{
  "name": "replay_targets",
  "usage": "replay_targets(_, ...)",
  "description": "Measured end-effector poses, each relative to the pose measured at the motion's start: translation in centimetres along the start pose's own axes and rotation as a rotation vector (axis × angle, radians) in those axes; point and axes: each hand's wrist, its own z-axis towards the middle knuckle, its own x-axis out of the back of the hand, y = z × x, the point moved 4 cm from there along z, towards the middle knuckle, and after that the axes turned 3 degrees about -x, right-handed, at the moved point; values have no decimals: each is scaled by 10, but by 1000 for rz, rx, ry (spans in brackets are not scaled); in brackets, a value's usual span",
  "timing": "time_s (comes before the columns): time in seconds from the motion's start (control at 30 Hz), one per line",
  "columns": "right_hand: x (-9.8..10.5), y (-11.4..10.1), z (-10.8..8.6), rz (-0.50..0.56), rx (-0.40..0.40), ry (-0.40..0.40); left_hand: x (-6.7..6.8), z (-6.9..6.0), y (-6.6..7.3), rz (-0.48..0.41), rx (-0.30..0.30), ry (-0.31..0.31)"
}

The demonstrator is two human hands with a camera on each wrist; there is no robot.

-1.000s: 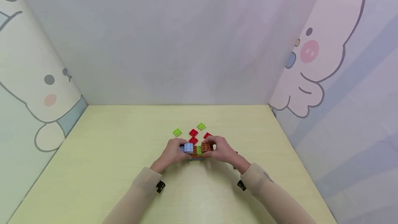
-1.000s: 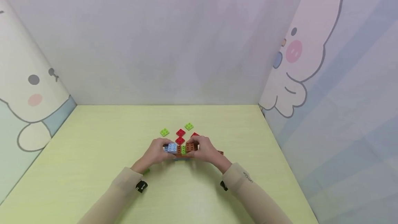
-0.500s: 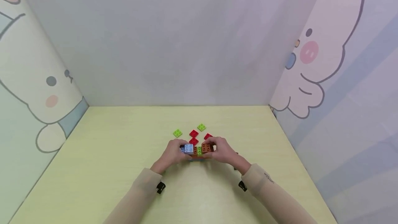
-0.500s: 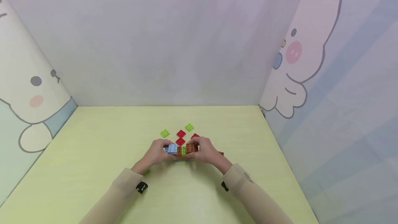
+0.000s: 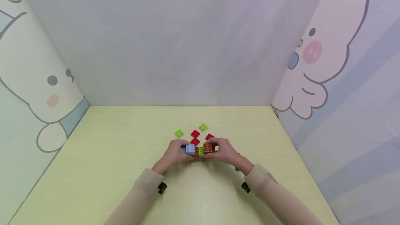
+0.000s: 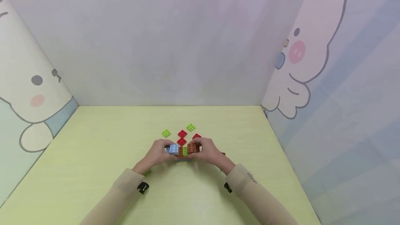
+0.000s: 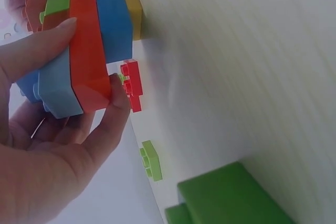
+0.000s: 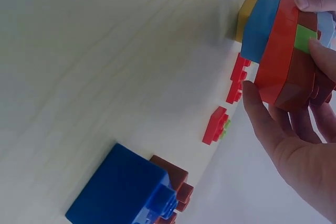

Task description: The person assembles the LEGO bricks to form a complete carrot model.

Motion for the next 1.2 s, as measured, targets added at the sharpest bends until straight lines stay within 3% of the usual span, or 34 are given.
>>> replay_targets(0.57,17,2,-13,-76,82,-52,1,0,3,0,26,4)
replay_targets(0.97,43,30,-35,-199,26,6,0,0,2,0,27,0)
replay_targets(1.2,48,44,-41,-256,-60,31,0,-1,1,-8,35,-5)
